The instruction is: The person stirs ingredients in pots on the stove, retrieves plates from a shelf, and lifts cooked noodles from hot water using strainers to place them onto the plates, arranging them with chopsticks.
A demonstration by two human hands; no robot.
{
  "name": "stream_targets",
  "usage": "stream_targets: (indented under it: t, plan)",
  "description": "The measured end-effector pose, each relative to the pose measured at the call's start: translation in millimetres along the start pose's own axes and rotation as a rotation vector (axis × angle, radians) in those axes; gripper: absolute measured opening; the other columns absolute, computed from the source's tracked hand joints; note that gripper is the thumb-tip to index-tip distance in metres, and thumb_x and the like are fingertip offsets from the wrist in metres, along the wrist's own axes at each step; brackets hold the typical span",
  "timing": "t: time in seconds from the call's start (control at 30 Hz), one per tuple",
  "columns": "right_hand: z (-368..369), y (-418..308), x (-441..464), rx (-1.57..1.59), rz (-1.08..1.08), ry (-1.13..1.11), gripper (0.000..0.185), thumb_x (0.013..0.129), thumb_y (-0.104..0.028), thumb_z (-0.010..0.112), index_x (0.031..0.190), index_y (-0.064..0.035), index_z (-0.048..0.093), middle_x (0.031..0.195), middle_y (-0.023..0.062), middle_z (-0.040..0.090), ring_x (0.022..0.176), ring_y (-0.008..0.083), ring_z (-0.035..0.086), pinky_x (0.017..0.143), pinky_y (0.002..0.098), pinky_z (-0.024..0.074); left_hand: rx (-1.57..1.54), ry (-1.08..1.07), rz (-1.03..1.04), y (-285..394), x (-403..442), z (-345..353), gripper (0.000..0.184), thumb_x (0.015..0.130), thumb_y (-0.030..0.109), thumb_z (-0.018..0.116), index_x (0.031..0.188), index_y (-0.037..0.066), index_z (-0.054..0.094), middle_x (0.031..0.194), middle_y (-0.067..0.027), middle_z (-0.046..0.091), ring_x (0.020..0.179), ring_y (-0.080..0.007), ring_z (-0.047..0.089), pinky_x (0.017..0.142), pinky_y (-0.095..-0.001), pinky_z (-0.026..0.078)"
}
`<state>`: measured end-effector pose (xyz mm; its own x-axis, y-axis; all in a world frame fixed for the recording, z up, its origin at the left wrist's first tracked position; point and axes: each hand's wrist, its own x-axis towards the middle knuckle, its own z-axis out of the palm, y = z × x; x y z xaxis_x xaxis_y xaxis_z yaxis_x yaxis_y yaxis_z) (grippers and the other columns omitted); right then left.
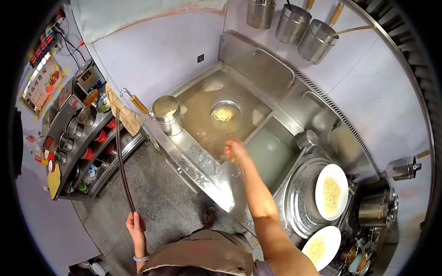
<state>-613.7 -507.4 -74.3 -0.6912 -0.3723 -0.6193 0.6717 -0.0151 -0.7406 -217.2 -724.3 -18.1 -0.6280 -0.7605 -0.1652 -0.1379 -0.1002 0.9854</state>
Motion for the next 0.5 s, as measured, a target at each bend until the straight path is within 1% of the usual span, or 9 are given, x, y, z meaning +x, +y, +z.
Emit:
stream_targets:
  t: [0.03, 0.07, 0.1, 0.17, 0.23, 0.3, 0.33, 0.43, 0.5]
  plan:
    - [2, 9, 0, -0.087, -0.059, 0.006, 0.011, 0.082, -0.011, 0.049, 0.075, -0.0029, 0.048, 0.055, 0.0069, 0.05, 0.041, 0.0135, 0.047, 0.035, 0.0262, 0.0372, -0.013, 0.02, -0.025, 0, -1, -2, 0.033, 0.092, 0.029, 0.047, 0.064, 0.014, 0.038, 0.049, 0.0066, 0.034, 0.039, -0.0016, 0.025, 0.035, -0.02, 0.018]
    - [5, -9, -6, -0.089, 0.043, -0.03, 0.01, 0.082, -0.013, 0.05, 0.078, -0.0041, 0.048, 0.056, 0.0064, 0.051, 0.04, 0.0134, 0.047, 0.035, 0.0258, 0.0374, -0.008, 0.017, -0.026, 0, -4, -4, 0.033, 0.092, 0.029, 0.047, 0.064, 0.014, 0.038, 0.049, 0.0066, 0.034, 0.039, -0.0016, 0.025, 0.035, -0.02, 0.018]
    - [-4, -11, -4, -0.09, 0.039, -0.031, 0.01, 0.082, -0.013, 0.05, 0.078, -0.0041, 0.048, 0.056, 0.0064, 0.051, 0.04, 0.0134, 0.047, 0.035, 0.0258, 0.0374, -0.018, 0.008, -0.023, 0, -4, -4, 0.033, 0.092, 0.029, 0.047, 0.064, 0.014, 0.038, 0.049, 0.0065, 0.034, 0.039, -0.0017, 0.025, 0.035, -0.02, 0.018]
    - [-12, -18, 1, 0.159, 0.097, -0.064, 0.011, 0.081, -0.014, 0.05, 0.074, -0.0054, 0.049, 0.056, 0.0052, 0.051, 0.04, 0.0132, 0.047, 0.035, 0.0257, 0.0373, -0.033, 0.006, -0.02, -1, -2, -2, 0.033, 0.092, 0.029, 0.046, 0.064, 0.014, 0.038, 0.049, 0.0064, 0.034, 0.039, -0.0017, 0.025, 0.035, -0.0199, 0.018]
    - [-4, -1, -11, 0.071, 0.0, 0.012, 0.014, 0.081, -0.015, 0.05, 0.071, -0.0063, 0.048, 0.056, 0.0047, 0.052, 0.042, 0.0127, 0.048, 0.035, 0.0245, 0.0363, 0.0, -0.001, -0.006, -4, -4, -3, 0.032, 0.092, 0.028, 0.046, 0.064, 0.014, 0.038, 0.049, 0.0063, 0.034, 0.039, -0.0018, 0.025, 0.035, -0.0199, 0.018]
    - [-1, 7, -11, -0.127, 0.031, -0.004, 0.009, 0.083, -0.013, 0.048, 0.083, -0.0049, 0.049, 0.058, 0.004, 0.052, 0.041, 0.0095, 0.043, 0.036, 0.0207, 0.0336, -0.033, -0.015, -0.043, 0, -6, 0, 0.032, 0.092, 0.027, 0.046, 0.065, 0.013, 0.039, 0.049, 0.0064, 0.034, 0.04, -0.0015, 0.026, 0.035, -0.0192, 0.019]
    - [-4, -9, -4, 0.018, 0.063, -0.013, 0.01, 0.083, -0.012, 0.047, 0.091, -0.0055, 0.048, 0.059, 0.0036, 0.051, 0.042, 0.0092, 0.044, 0.035, 0.0214, 0.0337, -0.081, -0.021, -0.066, 1, -3, 5, 0.031, 0.092, 0.027, 0.046, 0.065, 0.013, 0.039, 0.05, 0.0066, 0.034, 0.04, -0.0013, 0.028, 0.036, -0.0185, 0.02]
    - [-2, -17, -36, 0.051, 0.02, -0.009, 0.008, 0.082, -0.013, 0.049, 0.083, -0.005, 0.047, 0.055, 0.0031, 0.048, 0.041, 0.013, 0.044, 0.035, 0.0277, 0.0357, -0.013, -0.055, 0.002, 0, 1, 6, 0.031, 0.092, 0.027, 0.047, 0.065, 0.013, 0.039, 0.05, 0.0066, 0.035, 0.041, -0.0012, 0.028, 0.036, -0.0185, 0.021]
    - [9, -6, -43, 0.013, -0.072, 0.035, 0.006, 0.083, -0.012, 0.047, 0.082, -0.0052, 0.047, 0.054, 0.0031, 0.047, 0.04, 0.0126, 0.043, 0.035, 0.0273, 0.0346, -0.026, -0.061, 0.019, -3, 4, 11, 0.031, 0.092, 0.027, 0.047, 0.065, 0.012, 0.039, 0.05, 0.0066, 0.034, 0.041, -0.0013, 0.027, 0.036, -0.0187, 0.021]
